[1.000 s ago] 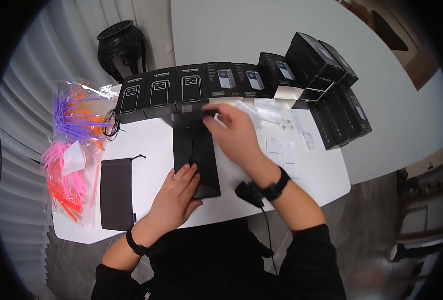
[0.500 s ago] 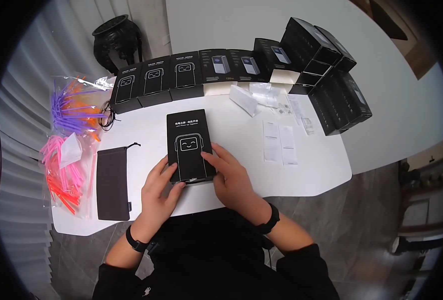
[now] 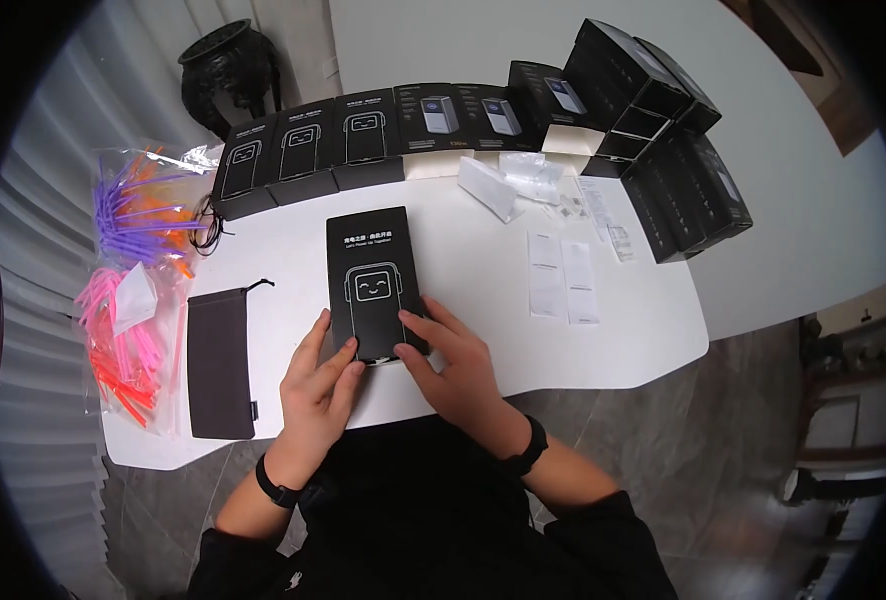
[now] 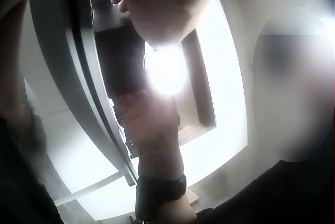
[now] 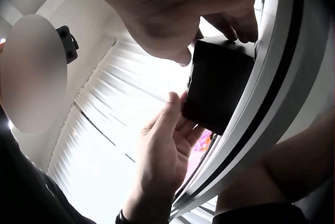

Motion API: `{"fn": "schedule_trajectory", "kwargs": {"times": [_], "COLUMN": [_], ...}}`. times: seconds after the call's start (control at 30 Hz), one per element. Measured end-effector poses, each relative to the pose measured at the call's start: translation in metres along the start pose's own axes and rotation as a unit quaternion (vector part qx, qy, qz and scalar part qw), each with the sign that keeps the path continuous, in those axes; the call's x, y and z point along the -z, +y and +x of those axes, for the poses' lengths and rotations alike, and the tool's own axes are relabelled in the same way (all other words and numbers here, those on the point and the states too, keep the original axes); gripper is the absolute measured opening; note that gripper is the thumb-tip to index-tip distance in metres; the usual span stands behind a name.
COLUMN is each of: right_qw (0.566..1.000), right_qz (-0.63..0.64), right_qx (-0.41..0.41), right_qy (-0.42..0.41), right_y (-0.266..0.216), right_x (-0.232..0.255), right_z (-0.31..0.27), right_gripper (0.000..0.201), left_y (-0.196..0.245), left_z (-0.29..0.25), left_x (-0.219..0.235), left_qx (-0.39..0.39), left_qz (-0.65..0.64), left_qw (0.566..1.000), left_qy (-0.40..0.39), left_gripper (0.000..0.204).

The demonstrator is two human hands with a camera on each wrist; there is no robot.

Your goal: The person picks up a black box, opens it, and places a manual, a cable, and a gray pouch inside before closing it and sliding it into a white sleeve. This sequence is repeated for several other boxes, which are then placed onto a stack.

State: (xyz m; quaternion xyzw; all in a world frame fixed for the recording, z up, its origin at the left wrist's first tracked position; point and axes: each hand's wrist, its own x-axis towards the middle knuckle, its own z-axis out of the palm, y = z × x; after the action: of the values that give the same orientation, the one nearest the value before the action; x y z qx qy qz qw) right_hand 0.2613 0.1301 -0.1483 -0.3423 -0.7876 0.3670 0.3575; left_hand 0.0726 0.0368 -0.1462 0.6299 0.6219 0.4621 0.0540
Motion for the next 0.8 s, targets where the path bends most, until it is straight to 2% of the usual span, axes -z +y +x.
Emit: {"fn": "schedule_trajectory", "kwargs": {"times": [0.13,0.17,0.23,0.27,0.37,0.4,0.5,0.53,0.6,0.63,0.73,0.8], "right_qw": [0.979,0.964,0.957,0.953,0.964,0.973,0.983,0.986,0.965,0.950,0.972,0.983], "right_qz": [0.175,0.229,0.252,0.262,0.199,0.172,0.123,0.129,0.229,0.279,0.220,0.159], "right_qx": [-0.102,-0.130,-0.135,-0.137,-0.176,-0.153,-0.133,-0.102,-0.126,-0.139,-0.086,-0.077], "right_qy": [0.028,0.037,0.057,0.068,-0.023,-0.021,-0.011,0.005,0.012,0.012,0.006,-0.055], "right_y": [0.003,0.002,0.011,0.015,0.010,0.009,-0.001,-0.004,-0.014,-0.024,-0.040,-0.046], "right_x": [-0.013,-0.015,-0.022,-0.022,-0.009,-0.010,-0.008,-0.009,-0.004,-0.001,0.018,0.046], "right_z": [-0.005,-0.003,-0.002,-0.001,0.007,0.008,0.005,0.004,0.004,0.004,0.010,0.026], "right_gripper": [0.056,0.059,0.064,0.067,0.072,0.072,0.069,0.064,0.060,0.059,0.051,0.046], "left_y": [-0.005,-0.004,0.002,0.002,-0.002,0.006,0.010,0.012,0.020,0.024,0.028,0.026], "left_z": [0.000,0.003,0.004,0.005,0.012,0.014,0.012,0.013,0.013,0.015,0.022,0.032], "left_x": [-0.008,-0.008,-0.011,-0.011,-0.002,-0.002,0.001,0.002,0.008,0.014,0.026,0.037], "left_qx": [0.095,0.158,0.280,0.285,0.296,0.273,0.299,0.285,0.264,0.279,0.324,0.353], "left_qz": [-0.137,-0.197,-0.317,-0.321,-0.331,-0.325,-0.314,-0.340,-0.389,-0.414,-0.478,-0.544], "left_qw": [0.986,0.967,0.905,0.903,0.893,0.903,0.898,0.895,0.883,0.866,0.816,0.761], "left_qy": [-0.002,0.013,0.034,0.007,-0.075,-0.069,-0.071,-0.054,-0.017,-0.017,-0.001,0.007], "left_gripper": [0.036,0.041,0.051,0.054,0.061,0.060,0.062,0.063,0.065,0.066,0.066,0.064]}}
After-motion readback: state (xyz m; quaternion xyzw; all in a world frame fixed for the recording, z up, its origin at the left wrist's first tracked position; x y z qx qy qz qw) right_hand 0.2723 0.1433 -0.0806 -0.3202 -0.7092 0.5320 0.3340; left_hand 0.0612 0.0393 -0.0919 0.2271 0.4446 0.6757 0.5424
